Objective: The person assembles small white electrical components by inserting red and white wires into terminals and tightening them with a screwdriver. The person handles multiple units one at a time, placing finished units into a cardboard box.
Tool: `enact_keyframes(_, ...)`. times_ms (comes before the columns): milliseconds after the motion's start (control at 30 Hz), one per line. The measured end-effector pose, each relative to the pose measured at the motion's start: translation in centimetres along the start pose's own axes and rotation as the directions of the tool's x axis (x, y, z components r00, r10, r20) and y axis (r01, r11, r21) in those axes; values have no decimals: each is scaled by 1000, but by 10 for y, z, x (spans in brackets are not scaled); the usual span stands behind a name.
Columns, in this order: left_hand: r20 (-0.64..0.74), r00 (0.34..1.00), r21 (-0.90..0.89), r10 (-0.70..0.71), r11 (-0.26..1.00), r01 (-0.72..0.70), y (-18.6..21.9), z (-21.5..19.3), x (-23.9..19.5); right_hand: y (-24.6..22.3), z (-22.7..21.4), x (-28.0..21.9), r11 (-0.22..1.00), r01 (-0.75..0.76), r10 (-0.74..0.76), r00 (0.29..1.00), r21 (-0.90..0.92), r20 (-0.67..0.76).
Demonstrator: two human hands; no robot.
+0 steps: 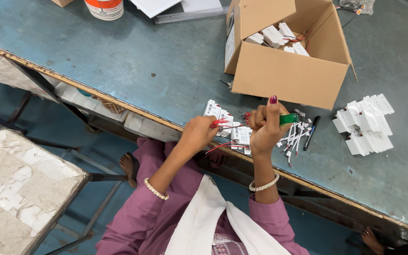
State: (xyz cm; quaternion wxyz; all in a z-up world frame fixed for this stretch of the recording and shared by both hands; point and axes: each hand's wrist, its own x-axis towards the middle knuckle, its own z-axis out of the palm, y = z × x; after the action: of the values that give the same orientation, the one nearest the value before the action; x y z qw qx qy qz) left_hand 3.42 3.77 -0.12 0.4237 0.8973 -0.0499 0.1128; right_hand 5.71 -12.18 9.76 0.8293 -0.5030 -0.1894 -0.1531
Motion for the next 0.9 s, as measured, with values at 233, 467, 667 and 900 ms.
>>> enact_keyframes(233, -36, 998, -66, -57, 996, 54, 0, 6, -8, -1, -4, -1, 1000, 1, -1, 1000, 15, -20)
enact_keyframes(467, -20, 980, -342, -196, 923, 177, -30, -20, -3, -5, -2, -1, 993, 33, -27, 998, 115, -53)
enact_keyframes(667, -176, 969, -208, -172, 969, 134, -38, -50, 1, 8, 20, 8, 990, 62, -62, 998, 128, -3)
enact_keyframes(900, -73, 990, -324, -119, 942, 90, -49, -29, 10, 24, 35, 12, 990, 63, -69, 997, 129, 43)
